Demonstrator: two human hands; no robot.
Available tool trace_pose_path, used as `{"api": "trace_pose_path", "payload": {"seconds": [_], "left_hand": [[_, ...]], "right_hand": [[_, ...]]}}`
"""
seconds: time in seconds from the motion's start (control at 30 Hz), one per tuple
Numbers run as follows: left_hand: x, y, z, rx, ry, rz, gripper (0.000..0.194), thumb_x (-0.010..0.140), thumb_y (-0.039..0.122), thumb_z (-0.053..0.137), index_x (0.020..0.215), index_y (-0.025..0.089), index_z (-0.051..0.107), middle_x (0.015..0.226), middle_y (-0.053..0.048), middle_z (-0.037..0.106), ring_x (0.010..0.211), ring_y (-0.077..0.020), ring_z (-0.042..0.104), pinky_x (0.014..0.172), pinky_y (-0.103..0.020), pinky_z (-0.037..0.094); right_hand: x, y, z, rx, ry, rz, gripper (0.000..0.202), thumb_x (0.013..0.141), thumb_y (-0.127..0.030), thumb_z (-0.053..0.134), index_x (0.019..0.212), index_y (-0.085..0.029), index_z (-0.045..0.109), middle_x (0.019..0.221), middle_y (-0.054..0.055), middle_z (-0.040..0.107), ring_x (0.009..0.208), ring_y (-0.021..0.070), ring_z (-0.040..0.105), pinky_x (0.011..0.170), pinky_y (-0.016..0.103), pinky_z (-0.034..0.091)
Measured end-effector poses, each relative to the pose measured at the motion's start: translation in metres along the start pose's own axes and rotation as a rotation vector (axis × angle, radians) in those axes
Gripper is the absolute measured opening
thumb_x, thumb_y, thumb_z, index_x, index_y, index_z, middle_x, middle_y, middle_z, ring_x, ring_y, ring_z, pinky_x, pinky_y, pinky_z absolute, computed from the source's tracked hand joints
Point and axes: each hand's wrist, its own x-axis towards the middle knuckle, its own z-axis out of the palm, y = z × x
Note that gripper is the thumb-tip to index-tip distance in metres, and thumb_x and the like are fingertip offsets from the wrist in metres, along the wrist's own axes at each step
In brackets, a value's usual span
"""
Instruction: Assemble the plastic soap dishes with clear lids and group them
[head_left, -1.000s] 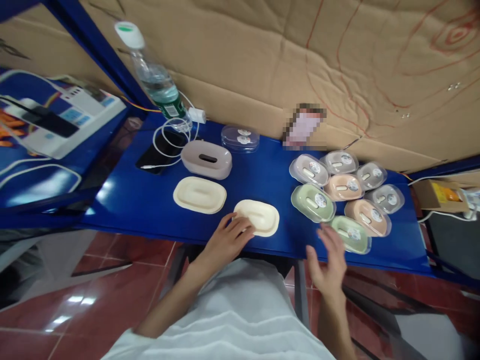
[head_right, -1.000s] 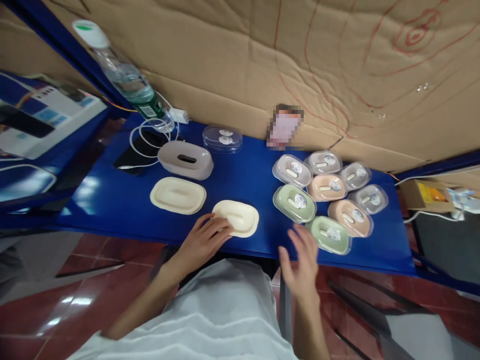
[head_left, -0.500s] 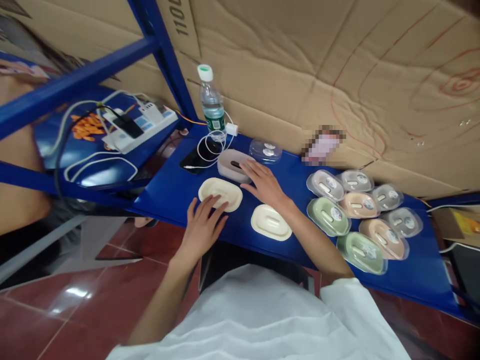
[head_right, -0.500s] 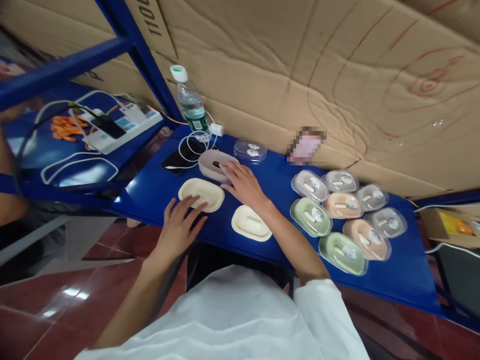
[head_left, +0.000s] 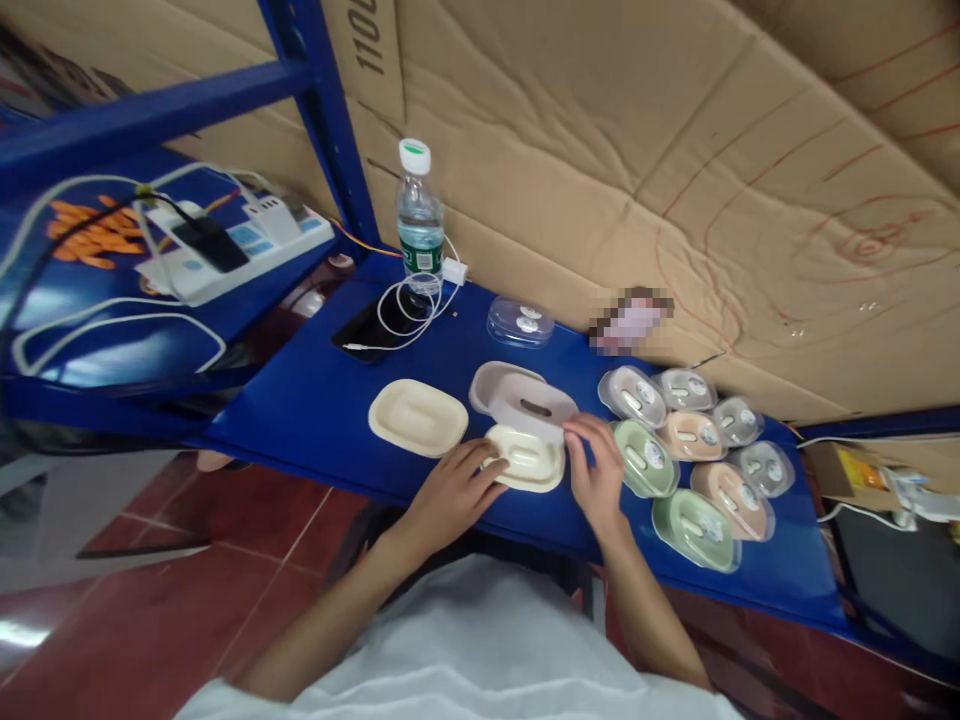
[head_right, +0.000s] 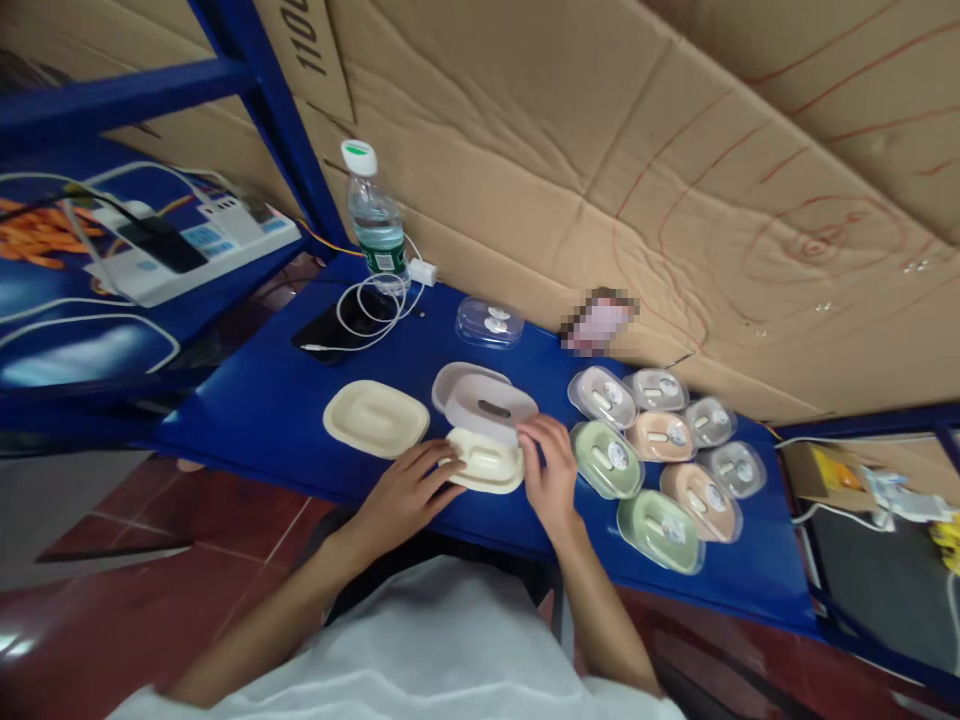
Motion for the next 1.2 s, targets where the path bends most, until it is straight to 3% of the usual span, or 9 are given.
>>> {"api": "trace_pose_path", "payload": {"seconds": [0.2, 0.3, 0.4, 0.53, 0.67, 0.77, 0.93, 1.1, 1.2], "left_hand": [[-0.007, -0.002, 0.006, -0.105, 0.115, -0.182, 0.036, 0.104, 0.029, 0.067, 0.138, 0.025, 0.059, 0.135, -0.016, 0.066, 0.123, -0.0315, 0.071, 0.099, -0.047, 0.066], [-0.008, -0.002, 0.005, -0.191, 0.129, -0.225, 0.052, 0.102, 0.03, 0.07, 0.15, 0.026, 0.05, 0.151, -0.018, 0.056, 0.129, -0.0307, 0.069, 0.103, -0.048, 0.065], [-0.008, -0.002, 0.002, -0.187, 0.083, -0.111, 0.058, 0.102, 0.026, 0.069, 0.155, 0.027, 0.048, 0.168, -0.021, 0.04, 0.144, -0.0341, 0.06, 0.11, -0.051, 0.062], [-0.006, -0.001, -0.001, -0.149, 0.066, 0.012, 0.04, 0.103, 0.02, 0.066, 0.142, 0.021, 0.057, 0.168, -0.019, 0.046, 0.16, -0.0367, 0.041, 0.122, -0.059, 0.052], [-0.004, -0.001, 0.002, -0.081, -0.016, -0.014, 0.033, 0.105, 0.027, 0.064, 0.137, 0.019, 0.06, 0.17, -0.018, 0.046, 0.159, -0.0349, 0.042, 0.122, -0.053, 0.054], [-0.004, -0.001, 0.003, -0.044, -0.06, -0.01, 0.031, 0.106, 0.031, 0.063, 0.135, 0.018, 0.062, 0.171, -0.017, 0.044, 0.159, -0.0355, 0.044, 0.12, -0.05, 0.055], [-0.004, 0.0, 0.001, -0.075, -0.054, -0.027, 0.031, 0.105, 0.033, 0.064, 0.133, 0.02, 0.065, 0.17, -0.016, 0.046, 0.157, -0.0368, 0.046, 0.122, -0.053, 0.053], [-0.003, 0.001, -0.001, -0.091, -0.061, -0.043, 0.029, 0.106, 0.033, 0.063, 0.131, 0.02, 0.066, 0.17, -0.016, 0.046, 0.156, -0.0352, 0.048, 0.122, -0.052, 0.054], [-0.004, 0.0, -0.002, -0.086, -0.057, -0.04, 0.028, 0.106, 0.033, 0.062, 0.131, 0.019, 0.065, 0.169, -0.017, 0.046, 0.156, -0.035, 0.048, 0.122, -0.052, 0.054]], "right_hand": [[-0.071, 0.003, -0.013, -0.104, -0.101, -0.04, 0.039, 0.104, -0.019, 0.059, 0.14, -0.032, 0.069, 0.119, 0.01, 0.071, 0.123, 0.0298, 0.07, 0.104, 0.052, 0.063], [-0.074, 0.002, -0.01, -0.137, -0.225, -0.075, 0.044, 0.102, -0.022, 0.066, 0.145, -0.03, 0.066, 0.128, 0.011, 0.068, 0.134, 0.0301, 0.064, 0.118, 0.055, 0.055], [-0.066, -0.003, -0.01, -0.084, -0.327, -0.138, 0.044, 0.105, -0.015, 0.059, 0.146, -0.029, 0.064, 0.133, 0.008, 0.07, 0.143, 0.0266, 0.059, 0.13, 0.06, 0.039], [-0.041, -0.008, -0.019, -0.047, -0.498, -0.209, 0.032, 0.108, -0.024, 0.06, 0.139, -0.027, 0.068, 0.132, 0.006, 0.076, 0.137, 0.0242, 0.064, 0.129, 0.057, 0.038], [0.003, 0.004, -0.02, -0.103, -0.433, -0.03, 0.026, 0.111, -0.035, 0.054, 0.115, -0.023, 0.077, 0.11, 0.008, 0.081, 0.108, 0.0253, 0.074, 0.103, 0.046, 0.054], [0.036, 0.014, -0.001, -0.183, -0.433, 0.099, 0.031, 0.111, -0.038, 0.051, 0.117, -0.021, 0.076, 0.114, 0.01, 0.081, 0.106, 0.0269, 0.074, 0.098, 0.044, 0.056], [0.082, 0.015, 0.046, -0.186, -0.468, 0.085, 0.031, 0.11, -0.043, 0.052, 0.114, -0.026, 0.077, 0.107, 0.005, 0.082, 0.098, 0.0234, 0.076, 0.09, 0.035, 0.058], [0.135, 0.027, 0.081, -0.318, -0.366, 0.051, 0.044, 0.108, -0.029, 0.049, 0.148, -0.02, 0.062, 0.152, 0.017, 0.063, 0.142, 0.0343, 0.055, 0.117, 0.054, 0.044], [0.158, 0.041, 0.094, -0.361, -0.391, 0.064, 0.051, 0.101, -0.026, 0.063, 0.152, -0.02, 0.061, 0.142, 0.019, 0.066, 0.132, 0.0361, 0.06, 0.117, 0.058, 0.043]]}}
